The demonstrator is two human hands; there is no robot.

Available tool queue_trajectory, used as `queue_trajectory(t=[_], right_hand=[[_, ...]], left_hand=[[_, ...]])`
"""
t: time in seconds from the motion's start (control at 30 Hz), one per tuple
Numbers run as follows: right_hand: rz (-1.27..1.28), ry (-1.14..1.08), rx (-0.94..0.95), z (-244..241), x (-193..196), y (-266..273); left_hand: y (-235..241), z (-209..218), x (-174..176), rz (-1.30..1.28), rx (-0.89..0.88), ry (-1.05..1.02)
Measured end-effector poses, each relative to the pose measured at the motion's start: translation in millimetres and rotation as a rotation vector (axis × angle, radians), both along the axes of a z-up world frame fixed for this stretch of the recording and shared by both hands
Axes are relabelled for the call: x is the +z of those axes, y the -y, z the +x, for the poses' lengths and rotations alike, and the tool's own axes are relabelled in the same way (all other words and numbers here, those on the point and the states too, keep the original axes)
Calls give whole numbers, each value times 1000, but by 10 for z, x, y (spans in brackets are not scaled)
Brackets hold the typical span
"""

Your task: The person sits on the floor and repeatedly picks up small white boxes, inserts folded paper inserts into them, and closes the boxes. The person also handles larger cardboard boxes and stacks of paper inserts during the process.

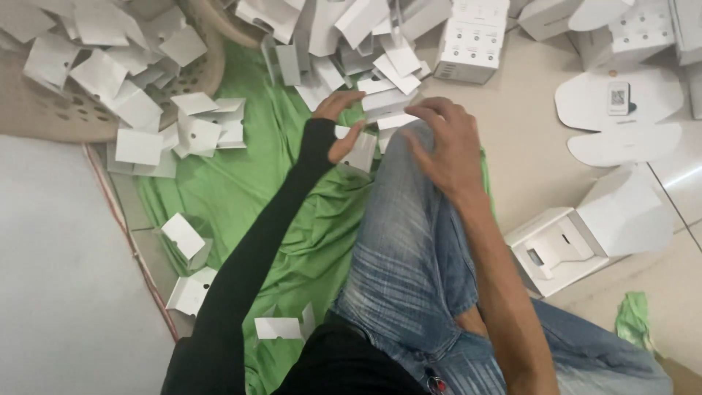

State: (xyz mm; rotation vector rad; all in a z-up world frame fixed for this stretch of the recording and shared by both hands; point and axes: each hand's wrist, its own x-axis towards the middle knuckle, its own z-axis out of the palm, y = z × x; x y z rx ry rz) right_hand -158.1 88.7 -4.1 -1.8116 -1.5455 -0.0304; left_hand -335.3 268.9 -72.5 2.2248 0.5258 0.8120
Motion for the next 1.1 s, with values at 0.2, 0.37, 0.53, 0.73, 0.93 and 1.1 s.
queue_trajectory(t=[0.2, 0.37, 0.53, 0.73, 0.93, 1.1], right_hand=[[-905, 335, 176, -580, -1282, -1013], [-509, -124, 314, -510, -842, -904], [-383, -682, 310, -263, -103, -336], [23, -1146, 138, 321, -62, 999], [-108, -901, -296, 804, 81, 2802], [-280, -780, -656, 956, -305, 3572]], left_hand=[[-487, -923, -1005, -154, -337, -91], [-414, -1146, -730, -355, -240, -118], [-370, -1096, -309, -625, -302, 8], [222, 52, 160, -846, -657, 18], [1348, 1590, 153, -652, -1030, -92], [2100, 2393, -120, -351, -1135, -254]])
